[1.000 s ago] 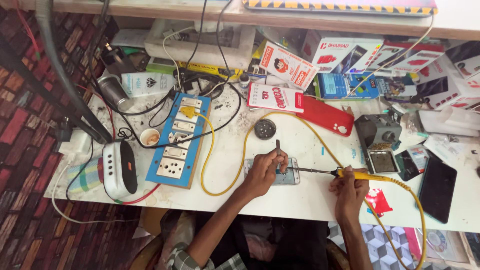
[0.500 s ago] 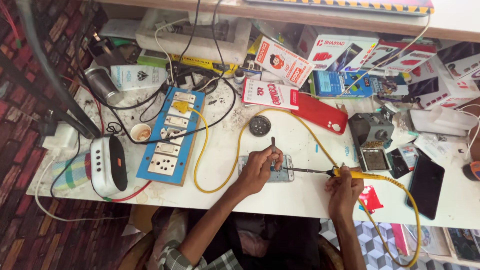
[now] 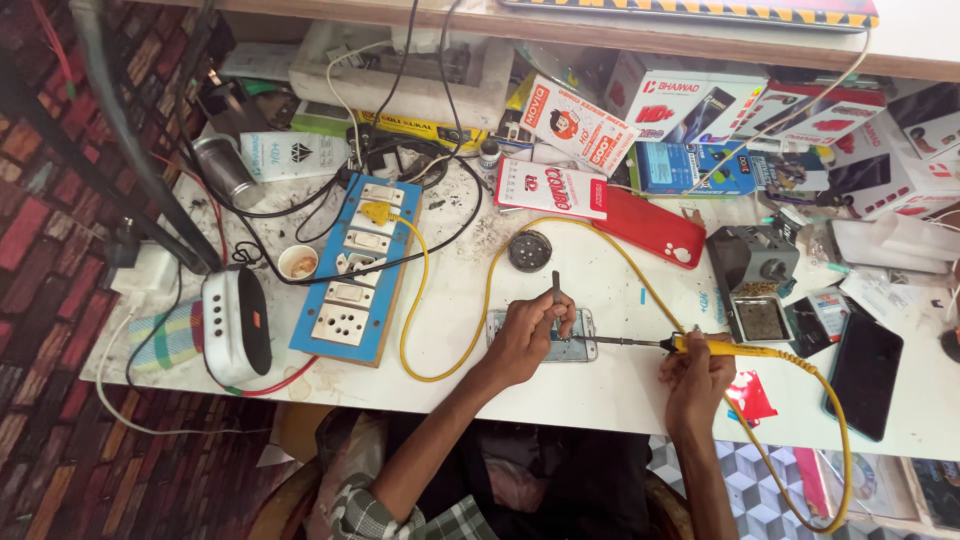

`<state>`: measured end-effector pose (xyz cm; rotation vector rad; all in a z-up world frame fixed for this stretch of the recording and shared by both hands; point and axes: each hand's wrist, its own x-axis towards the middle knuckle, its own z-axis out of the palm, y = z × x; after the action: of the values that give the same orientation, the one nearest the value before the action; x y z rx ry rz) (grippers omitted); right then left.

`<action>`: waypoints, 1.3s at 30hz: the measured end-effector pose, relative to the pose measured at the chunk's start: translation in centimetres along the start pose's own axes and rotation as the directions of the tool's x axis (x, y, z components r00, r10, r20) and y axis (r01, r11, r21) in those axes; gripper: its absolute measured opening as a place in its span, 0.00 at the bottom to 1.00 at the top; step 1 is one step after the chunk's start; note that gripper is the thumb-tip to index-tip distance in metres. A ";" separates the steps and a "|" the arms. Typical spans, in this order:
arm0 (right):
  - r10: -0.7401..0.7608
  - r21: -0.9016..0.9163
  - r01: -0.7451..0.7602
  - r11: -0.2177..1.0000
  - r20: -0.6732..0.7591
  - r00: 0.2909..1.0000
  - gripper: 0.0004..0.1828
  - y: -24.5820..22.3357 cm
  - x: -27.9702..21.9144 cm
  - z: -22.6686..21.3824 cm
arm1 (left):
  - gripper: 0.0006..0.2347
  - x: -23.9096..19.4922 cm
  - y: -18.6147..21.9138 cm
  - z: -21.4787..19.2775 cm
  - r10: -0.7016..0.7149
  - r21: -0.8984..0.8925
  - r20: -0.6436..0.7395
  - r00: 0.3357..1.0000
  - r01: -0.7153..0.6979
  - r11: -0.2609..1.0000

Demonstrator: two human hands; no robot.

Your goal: The person uses a soldering iron and tweezers to work on a small electronic component placed on a smartphone. They repeatedly apply heat and manipulate the component with tweezers throughout the clip.

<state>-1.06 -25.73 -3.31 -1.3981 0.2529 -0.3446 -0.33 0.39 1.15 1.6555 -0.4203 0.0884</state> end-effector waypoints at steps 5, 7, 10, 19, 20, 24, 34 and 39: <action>-0.009 0.054 0.011 0.999 -0.031 0.999 0.11 -0.4 0.0 0.3 | 0.08 0.2 0.2 0.1 0.032 -0.034 0.002 0.999 -0.032 0.999; -0.014 0.098 0.018 0.995 -0.047 0.999 0.12 -0.6 -0.2 0.4 | 0.08 0.0 0.0 0.2 0.037 -0.036 0.018 0.999 -0.036 0.999; -0.026 0.116 0.033 0.993 -0.063 0.998 0.13 -0.9 -0.5 0.5 | 0.08 -0.2 -0.6 0.3 0.077 -0.050 0.043 0.996 -0.075 0.996; -0.057 0.274 0.063 0.960 -0.028 0.998 0.14 -1.4 -0.7 0.2 | 0.13 -0.4 -1.0 0.4 0.092 -0.265 -0.079 0.993 -0.110 0.958; -0.058 0.278 0.066 0.958 -0.038 0.998 0.13 -1.3 -0.8 0.1 | 0.13 -0.7 -0.9 0.2 0.055 -0.326 -0.132 0.990 -0.095 0.941; -0.065 0.329 0.060 0.943 0.006 0.998 0.13 -1.2 -0.7 -0.4 | 0.13 -2.0 -0.7 -1.6 -0.004 -0.391 -0.329 0.944 -0.133 0.911; -0.019 0.085 0.008 0.996 0.130 0.991 0.15 -1.8 -0.9 0.5 | 0.12 -4.1 -1.4 -4.0 -0.012 -0.189 -0.333 0.943 -0.054 0.980; -0.014 -0.041 0.020 0.999 0.129 0.991 0.16 -2.3 -1.0 1.1 | 0.11 -4.0 -1.2 -4.0 -0.070 -0.224 -0.249 0.966 0.013 0.974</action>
<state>-1.77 -24.67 -0.89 -1.4591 0.1426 -0.2629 -2.89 5.25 -0.66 1.4100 -0.1900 0.2145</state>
